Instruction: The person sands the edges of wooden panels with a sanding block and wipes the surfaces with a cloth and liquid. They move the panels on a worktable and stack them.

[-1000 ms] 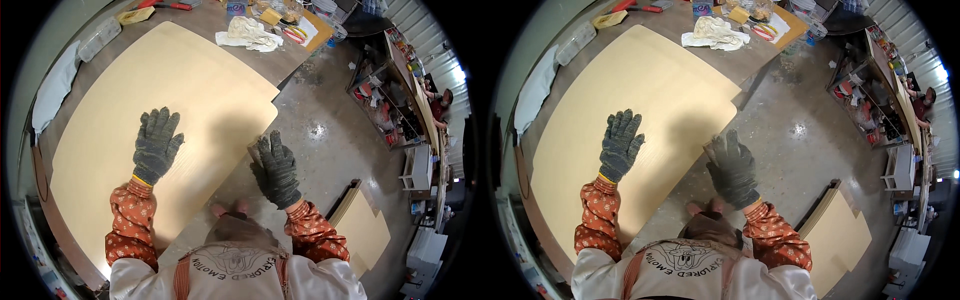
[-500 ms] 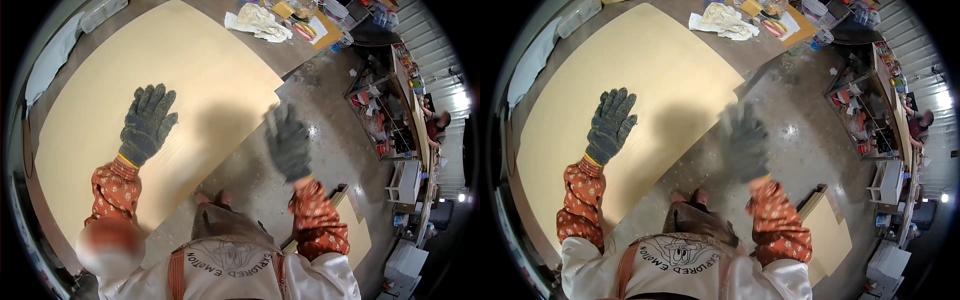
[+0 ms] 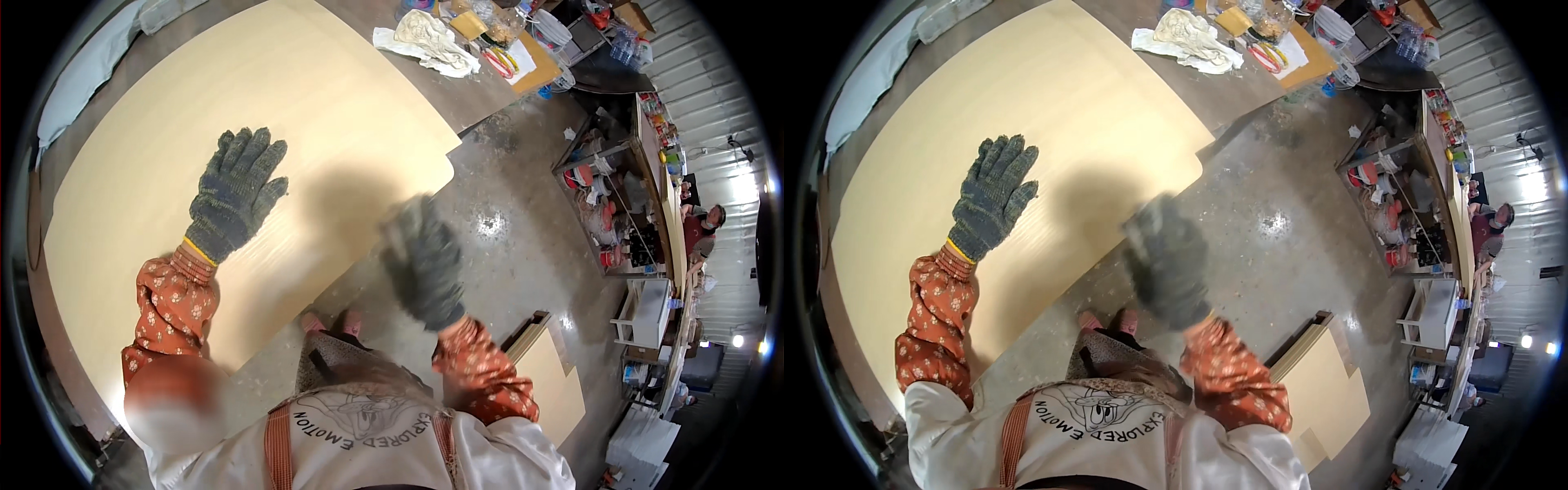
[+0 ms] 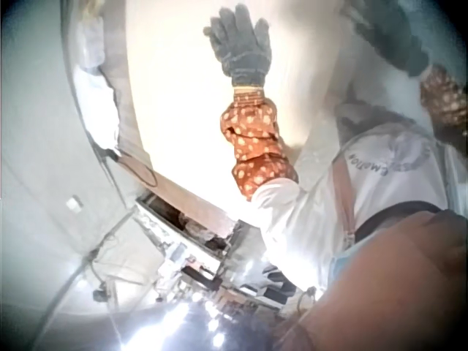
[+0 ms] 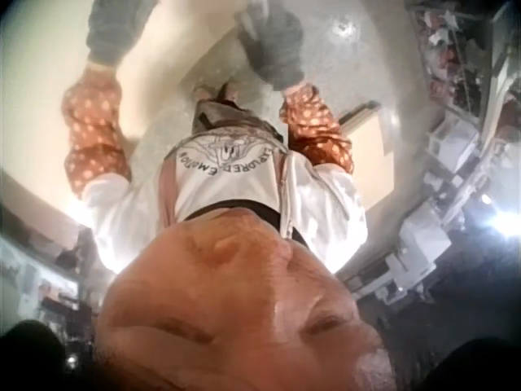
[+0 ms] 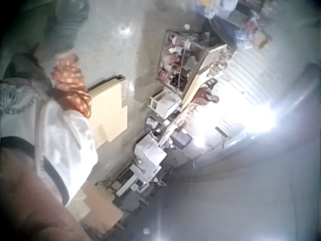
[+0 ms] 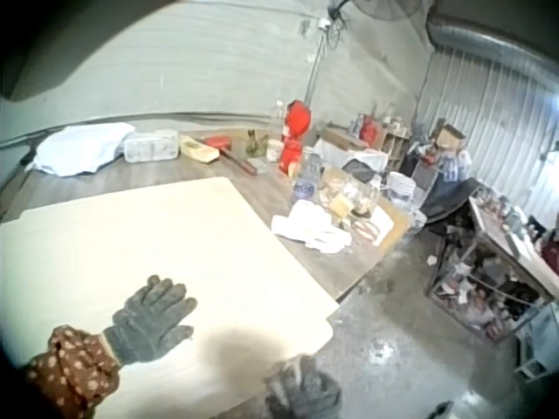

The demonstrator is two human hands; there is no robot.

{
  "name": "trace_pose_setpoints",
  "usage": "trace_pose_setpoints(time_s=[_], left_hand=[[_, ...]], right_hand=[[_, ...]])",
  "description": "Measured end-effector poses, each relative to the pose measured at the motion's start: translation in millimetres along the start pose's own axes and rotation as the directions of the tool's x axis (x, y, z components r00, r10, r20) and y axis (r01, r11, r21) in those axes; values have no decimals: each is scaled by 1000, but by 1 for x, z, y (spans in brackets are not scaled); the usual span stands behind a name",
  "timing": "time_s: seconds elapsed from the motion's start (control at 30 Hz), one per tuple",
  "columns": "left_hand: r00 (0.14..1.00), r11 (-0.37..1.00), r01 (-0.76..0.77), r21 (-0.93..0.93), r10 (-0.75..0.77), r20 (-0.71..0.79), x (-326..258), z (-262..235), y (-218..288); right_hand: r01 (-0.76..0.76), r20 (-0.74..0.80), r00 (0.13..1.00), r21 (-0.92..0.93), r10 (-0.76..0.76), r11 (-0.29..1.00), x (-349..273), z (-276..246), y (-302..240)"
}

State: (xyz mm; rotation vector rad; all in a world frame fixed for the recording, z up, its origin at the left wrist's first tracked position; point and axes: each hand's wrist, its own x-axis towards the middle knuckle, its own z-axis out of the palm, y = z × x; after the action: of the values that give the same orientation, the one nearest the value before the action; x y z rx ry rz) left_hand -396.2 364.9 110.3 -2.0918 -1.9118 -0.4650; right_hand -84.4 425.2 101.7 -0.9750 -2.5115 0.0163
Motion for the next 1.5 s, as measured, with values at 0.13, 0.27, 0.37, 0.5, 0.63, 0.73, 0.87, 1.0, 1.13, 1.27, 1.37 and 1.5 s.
trace_pose_setpoints(time_s=[0.13,0.27,0.37,0.5,0.63,0.73,0.87,1.0,1.13,1.27,1.37,1.5], left_hand=[[1000,999,-4,37,3,15,-2,0,-2],[1000,1000,-5,7,5,9,4,-1,0],[1000,1000,6,12,-6,0,3,-1,1],[1000,1000,-20,21,21,-9,2,4,-1],[999,999,-32,13,32,-35,3,4,-1],[999,1000,-13,11,13,-46,3,1,-1],[1000,1000,-3,16,3,-18,-4,3,-2],[999,1000,1,-14,-1,-36,3,2,2],[999,999,37,-29,-38,-36,-2,5,-2],[999,998,37,-49,-38,-29,-1,4,-2],[998,997,27,-69,-30,-47,3,2,3],[998,999,38,-35,-39,-39,-2,2,-1]], right_hand=[[150,-57,987,39,-147,988,23,-16,35],[60,18,998,-278,-57,959,28,-17,43],[48,233,972,-265,16,963,-15,8,-17],[133,145,983,-131,-113,983,5,-18,19],[-7,-106,994,-1,7,1000,24,-16,38],[90,227,973,-247,-33,965,-10,0,-19],[133,179,980,-291,-82,947,1,-6,2],[-225,-45,973,60,228,973,40,-8,96],[-50,32,998,-124,55,991,59,-28,77],[-40,170,982,-260,86,965,42,-13,27],[52,26,999,-297,-46,953,76,-8,79],[135,237,971,-538,-4,832,45,-24,8]])
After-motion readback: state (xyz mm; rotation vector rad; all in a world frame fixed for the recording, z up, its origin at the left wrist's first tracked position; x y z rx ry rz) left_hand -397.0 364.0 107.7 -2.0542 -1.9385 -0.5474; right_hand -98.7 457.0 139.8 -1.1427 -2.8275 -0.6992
